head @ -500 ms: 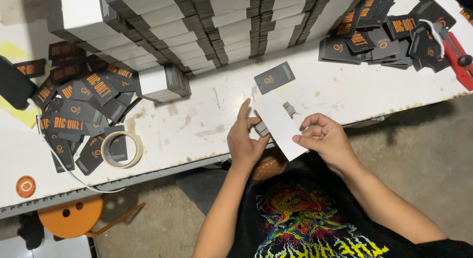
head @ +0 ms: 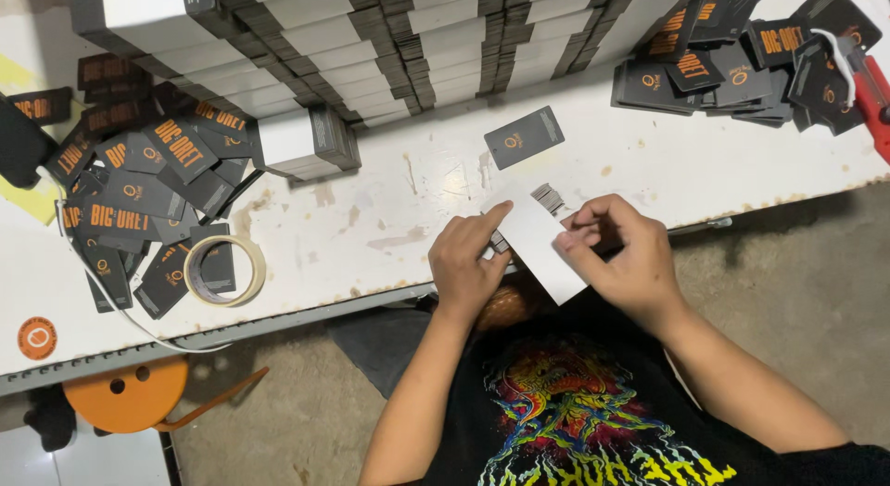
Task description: The person wraps a paper band around a small stack of rectangular black cards by hand, aligning the band before pressing it down. The person then picks up several loose cards from the workspace to form another stack.
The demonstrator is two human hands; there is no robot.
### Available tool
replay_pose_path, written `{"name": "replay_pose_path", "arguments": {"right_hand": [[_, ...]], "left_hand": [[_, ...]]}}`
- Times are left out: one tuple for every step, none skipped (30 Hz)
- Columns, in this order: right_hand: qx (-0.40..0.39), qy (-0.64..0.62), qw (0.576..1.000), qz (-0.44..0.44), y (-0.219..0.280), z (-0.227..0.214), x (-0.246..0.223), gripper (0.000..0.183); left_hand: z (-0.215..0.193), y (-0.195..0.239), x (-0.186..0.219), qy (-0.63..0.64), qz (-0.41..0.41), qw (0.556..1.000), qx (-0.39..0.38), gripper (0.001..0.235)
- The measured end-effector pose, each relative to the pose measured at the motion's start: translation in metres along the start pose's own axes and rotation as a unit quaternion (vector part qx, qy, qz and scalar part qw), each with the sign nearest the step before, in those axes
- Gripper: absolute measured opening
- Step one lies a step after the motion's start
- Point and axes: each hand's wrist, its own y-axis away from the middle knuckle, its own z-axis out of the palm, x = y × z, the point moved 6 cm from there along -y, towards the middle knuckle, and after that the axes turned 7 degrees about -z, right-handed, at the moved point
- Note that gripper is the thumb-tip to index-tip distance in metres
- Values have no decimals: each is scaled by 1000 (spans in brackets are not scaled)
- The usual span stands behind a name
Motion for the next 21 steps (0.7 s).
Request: {"name": "replay_pose_path", "arguments": {"right_hand": [[1, 1, 1000, -2, -3, 2, 0, 22], [-17, 7, 1000, 0, -6, 5, 1, 20], [-34, 13, 999, 3, -9, 9, 2, 20], [-34, 14, 999, 0, -7, 11, 7, 20], [-34, -11, 999, 27, -4, 14, 16, 21], [-38, -36, 997, 54, -1, 19, 24, 23], [-42, -36, 997, 53, -3, 18, 24, 23], [-56, -21, 996, 69, 0, 18, 27, 24], [-70, -6, 994, 85, 2, 18, 29, 25], [-71, -6, 994, 87, 2, 18, 30, 25], [-90, 5, 991, 97, 3, 20, 32, 27], [-105, 16, 989, 106, 3, 20, 33, 28], [-103, 16, 989, 108, 1, 17, 26, 28], [-122, 28, 987, 104, -1, 17, 19, 31], [-140, 40, 984, 99, -4, 16, 11, 34], [-140, 38, 985, 98, -6, 16, 8, 34], [-138, 43, 986, 86, -8, 16, 4, 27], [-135, 48, 987, 75, -8, 16, 0, 22], [-135, 46, 987, 76, -11, 17, -2, 22], [-138, 72, 985, 78, -14, 17, -4, 19], [-140, 96, 982, 79, -16, 17, -5, 20]], "left_hand": [[0, 0, -1, 1, 2, 1000, 2, 40], [0, 1, 0, -2, 9, 1000, 6, 41], [0, 2, 0, -5, 17, 1000, 11, 41], [-1, 1, 2, -5, 17, 1000, 14, 41], [-2, 1, 3, 2, 11, 1000, 12, 42], [-3, 1, 3, 8, 1, 1000, 12, 42], [-4, -1, 2, 7, -2, 1000, 15, 42], [-4, 0, 2, 11, 7, 1000, 18, 41], [-4, 1, 2, 16, 16, 1000, 21, 40], [-4, 1, 2, 15, 13, 1000, 19, 40], [-4, 1, 4, 16, 16, 1000, 19, 39], [-4, 0, 6, 17, 21, 999, 18, 37], [-4, 0, 7, 18, 22, 999, 16, 37], [-4, -1, 9, 13, 25, 999, 16, 36], [-5, -2, 11, 7, 29, 999, 15, 35], [-6, -2, 11, 5, 30, 999, 16, 35], [-6, -2, 11, 2, 31, 999, 15, 36], [-5, -1, 12, -1, 30, 999, 13, 36], [-5, -1, 11, -2, 30, 999, 12, 36], [-5, 0, 10, -1, 29, 999, 13, 36], [-4, 1, 10, 1, 28, 1000, 14, 37]]}}
